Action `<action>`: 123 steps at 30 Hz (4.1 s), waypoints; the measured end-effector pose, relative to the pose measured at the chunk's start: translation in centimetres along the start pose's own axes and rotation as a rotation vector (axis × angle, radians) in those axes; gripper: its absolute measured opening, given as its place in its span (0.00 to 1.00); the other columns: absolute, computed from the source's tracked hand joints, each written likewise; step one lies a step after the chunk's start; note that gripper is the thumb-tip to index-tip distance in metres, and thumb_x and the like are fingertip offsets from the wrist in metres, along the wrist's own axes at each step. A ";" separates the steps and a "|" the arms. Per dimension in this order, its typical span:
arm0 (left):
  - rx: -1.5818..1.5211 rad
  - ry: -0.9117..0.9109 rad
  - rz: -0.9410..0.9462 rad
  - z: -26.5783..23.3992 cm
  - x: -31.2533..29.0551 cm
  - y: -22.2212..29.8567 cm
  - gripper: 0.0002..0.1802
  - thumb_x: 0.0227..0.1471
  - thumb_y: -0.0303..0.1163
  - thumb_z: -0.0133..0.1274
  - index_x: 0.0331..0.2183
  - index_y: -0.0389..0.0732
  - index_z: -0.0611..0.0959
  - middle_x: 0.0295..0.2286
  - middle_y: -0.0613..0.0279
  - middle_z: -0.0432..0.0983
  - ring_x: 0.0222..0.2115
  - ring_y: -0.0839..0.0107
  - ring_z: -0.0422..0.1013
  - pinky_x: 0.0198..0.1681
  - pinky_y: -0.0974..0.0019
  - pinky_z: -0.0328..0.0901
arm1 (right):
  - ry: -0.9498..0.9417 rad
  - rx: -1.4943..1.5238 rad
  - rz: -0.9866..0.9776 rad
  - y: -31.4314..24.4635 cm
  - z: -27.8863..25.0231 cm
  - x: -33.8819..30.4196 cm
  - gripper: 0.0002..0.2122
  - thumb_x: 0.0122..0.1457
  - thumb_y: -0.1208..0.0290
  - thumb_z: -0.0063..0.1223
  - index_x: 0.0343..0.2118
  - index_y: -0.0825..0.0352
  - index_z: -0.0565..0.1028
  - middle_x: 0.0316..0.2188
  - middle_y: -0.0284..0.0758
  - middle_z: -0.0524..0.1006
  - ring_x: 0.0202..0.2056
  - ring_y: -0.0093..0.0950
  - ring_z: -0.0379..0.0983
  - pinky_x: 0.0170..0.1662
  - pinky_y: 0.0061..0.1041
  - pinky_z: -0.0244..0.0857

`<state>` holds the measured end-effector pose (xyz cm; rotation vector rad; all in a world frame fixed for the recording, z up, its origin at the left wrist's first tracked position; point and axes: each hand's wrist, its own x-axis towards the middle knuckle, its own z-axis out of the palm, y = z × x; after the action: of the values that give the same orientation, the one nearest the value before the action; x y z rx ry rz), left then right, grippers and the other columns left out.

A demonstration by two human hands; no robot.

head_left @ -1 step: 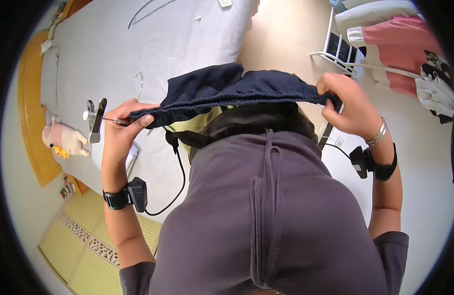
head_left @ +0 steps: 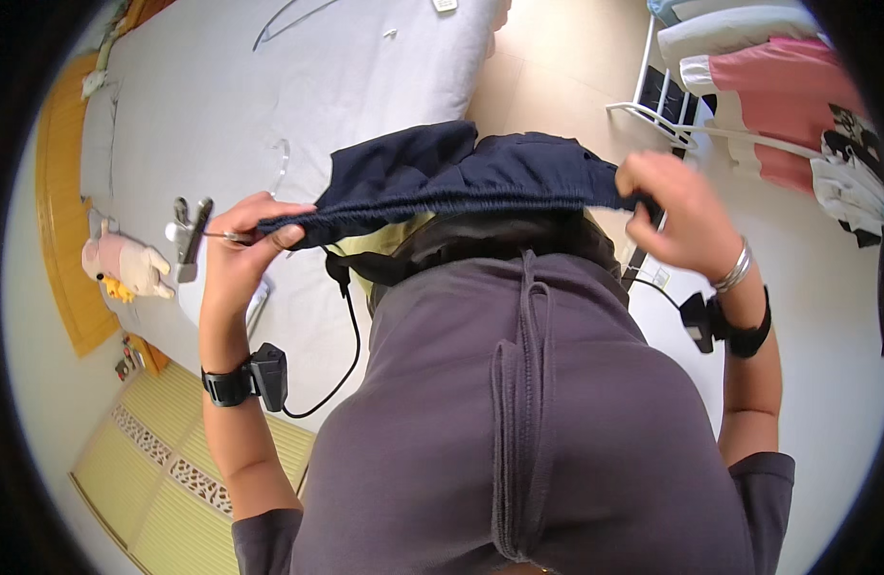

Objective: The person folds a pair of dark pants, attaches them to a hanger using clips, and hangs the pants on a clothing rack. The person then browses through other clothes on the rack.

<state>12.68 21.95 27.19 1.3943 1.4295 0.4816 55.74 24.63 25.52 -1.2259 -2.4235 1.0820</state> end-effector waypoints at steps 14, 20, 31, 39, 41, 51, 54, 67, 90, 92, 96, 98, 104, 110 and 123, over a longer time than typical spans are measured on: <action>-0.217 -0.275 -0.414 5.7 -7.6 -6.4 0.12 0.40 0.24 0.67 0.32 0.36 0.85 0.23 0.67 0.76 0.25 0.78 0.68 0.29 0.72 0.62 | -0.438 0.571 0.445 0.7 4.8 -2.4 0.10 0.45 0.74 0.52 0.27 0.66 0.62 0.20 0.34 0.65 0.23 0.26 0.60 0.29 0.24 0.59; -0.465 -0.508 -0.516 2.2 -7.0 -4.8 0.10 0.43 0.28 0.67 0.27 0.33 0.83 0.22 0.69 0.75 0.24 0.82 0.67 0.26 0.75 0.61 | -0.735 0.751 0.382 0.5 1.0 -1.7 0.08 0.47 0.77 0.51 0.28 0.64 0.63 0.20 0.28 0.64 0.23 0.19 0.59 0.28 0.22 0.57; -0.662 -0.812 -0.713 1.6 -9.1 -5.3 0.12 0.42 0.28 0.67 0.29 0.31 0.84 0.18 0.73 0.72 0.19 0.86 0.61 0.21 0.77 0.54 | -0.673 1.560 0.718 2.4 6.6 -4.0 0.11 0.58 0.72 0.57 0.39 0.65 0.66 0.26 0.23 0.72 0.28 0.11 0.66 0.32 0.14 0.62; -0.624 -0.797 -0.915 -1.8 -8.4 -2.5 0.12 0.41 0.25 0.67 0.30 0.30 0.84 0.18 0.72 0.72 0.19 0.85 0.62 0.21 0.77 0.53 | -0.653 1.664 0.745 1.4 10.3 -3.1 0.17 0.60 0.65 0.56 0.43 0.66 0.61 0.20 0.26 0.71 0.21 0.15 0.66 0.25 0.15 0.60; -0.562 -0.805 -0.927 -3.1 -7.9 -2.6 0.12 0.40 0.26 0.67 0.30 0.31 0.84 0.18 0.73 0.71 0.19 0.86 0.61 0.21 0.77 0.52 | -0.639 1.692 0.713 1.2 11.4 -2.9 0.19 0.60 0.62 0.55 0.44 0.67 0.60 0.20 0.26 0.71 0.21 0.15 0.66 0.25 0.15 0.59; -0.415 -1.152 -1.063 -6.3 2.6 -1.3 0.12 0.44 0.27 0.66 0.31 0.29 0.83 0.22 0.71 0.75 0.23 0.87 0.66 0.23 0.79 0.58 | -0.407 1.879 0.757 -2.1 16.8 -4.4 0.23 0.59 0.60 0.57 0.46 0.69 0.60 0.20 0.28 0.71 0.22 0.15 0.66 0.25 0.15 0.60; -0.296 -1.202 -1.128 -5.9 5.0 -0.9 0.12 0.44 0.27 0.66 0.30 0.30 0.82 0.21 0.72 0.74 0.21 0.88 0.65 0.22 0.79 0.57 | -0.339 1.945 0.766 -3.1 18.4 -4.7 0.23 0.58 0.60 0.58 0.46 0.69 0.60 0.20 0.28 0.71 0.22 0.16 0.67 0.25 0.15 0.61; -0.338 -1.164 -0.987 -6.6 4.2 -1.1 0.13 0.44 0.28 0.66 0.28 0.28 0.82 0.20 0.69 0.73 0.21 0.85 0.65 0.21 0.77 0.56 | -0.344 1.869 0.708 -1.1 14.0 -2.3 0.21 0.58 0.62 0.59 0.45 0.69 0.61 0.20 0.27 0.69 0.21 0.14 0.66 0.24 0.14 0.60; -0.688 -0.587 -0.255 3.3 -7.7 -7.4 0.17 0.51 0.38 0.59 0.32 0.32 0.82 0.25 0.67 0.75 0.26 0.80 0.68 0.30 0.74 0.61 | -0.762 1.156 0.424 1.6 1.6 1.4 0.27 0.50 0.77 0.63 0.49 0.63 0.59 0.33 0.27 0.65 0.33 0.17 0.63 0.37 0.17 0.61; -0.686 -0.598 -0.287 3.3 -7.8 -7.4 0.14 0.51 0.35 0.58 0.33 0.32 0.81 0.27 0.67 0.76 0.28 0.80 0.68 0.31 0.74 0.62 | -0.762 1.173 0.476 1.6 1.4 1.8 0.26 0.52 0.77 0.61 0.51 0.62 0.59 0.34 0.27 0.65 0.35 0.17 0.62 0.38 0.17 0.61; -0.677 -0.611 -0.377 2.8 -7.6 -6.6 0.15 0.49 0.32 0.58 0.37 0.33 0.80 0.30 0.66 0.75 0.30 0.79 0.68 0.35 0.73 0.62 | -0.724 1.232 0.539 1.7 1.4 1.7 0.24 0.56 0.74 0.54 0.54 0.61 0.58 0.35 0.25 0.65 0.38 0.16 0.61 0.43 0.17 0.58; -0.674 -0.610 -0.389 2.7 -7.6 -6.4 0.16 0.48 0.32 0.58 0.38 0.33 0.80 0.32 0.66 0.75 0.31 0.79 0.67 0.36 0.73 0.62 | -0.712 1.268 0.555 2.2 1.7 1.9 0.24 0.56 0.75 0.54 0.55 0.60 0.58 0.35 0.25 0.65 0.38 0.16 0.61 0.43 0.16 0.57; -0.543 -0.563 -0.380 3.2 -7.8 -5.5 0.11 0.44 0.25 0.57 0.34 0.34 0.79 0.27 0.71 0.71 0.27 0.82 0.63 0.31 0.75 0.61 | -0.731 1.200 0.475 1.5 1.4 2.5 0.21 0.56 0.76 0.51 0.52 0.60 0.62 0.36 0.26 0.67 0.37 0.14 0.61 0.41 0.15 0.57; -0.397 -0.626 -0.314 2.8 -7.4 -2.5 0.08 0.40 0.21 0.56 0.22 0.35 0.71 0.17 0.68 0.58 0.20 0.80 0.55 0.22 0.72 0.53 | -0.765 1.290 0.696 2.8 2.1 3.0 0.15 0.59 0.70 0.53 0.48 0.61 0.66 0.29 0.27 0.71 0.30 0.15 0.66 0.34 0.16 0.62; -0.154 -0.951 -0.816 2.0 -4.1 -1.4 0.20 0.58 0.39 0.52 0.23 0.33 0.82 0.17 0.66 0.74 0.19 0.79 0.66 0.24 0.71 0.61 | -0.506 0.180 0.400 -1.0 4.7 -1.0 0.27 0.43 0.46 0.65 0.35 0.63 0.69 0.28 0.35 0.74 0.32 0.34 0.72 0.35 0.30 0.66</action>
<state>12.86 17.23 26.78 0.6299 0.9827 -0.5378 53.48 21.00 23.03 -1.5680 -2.3830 1.8813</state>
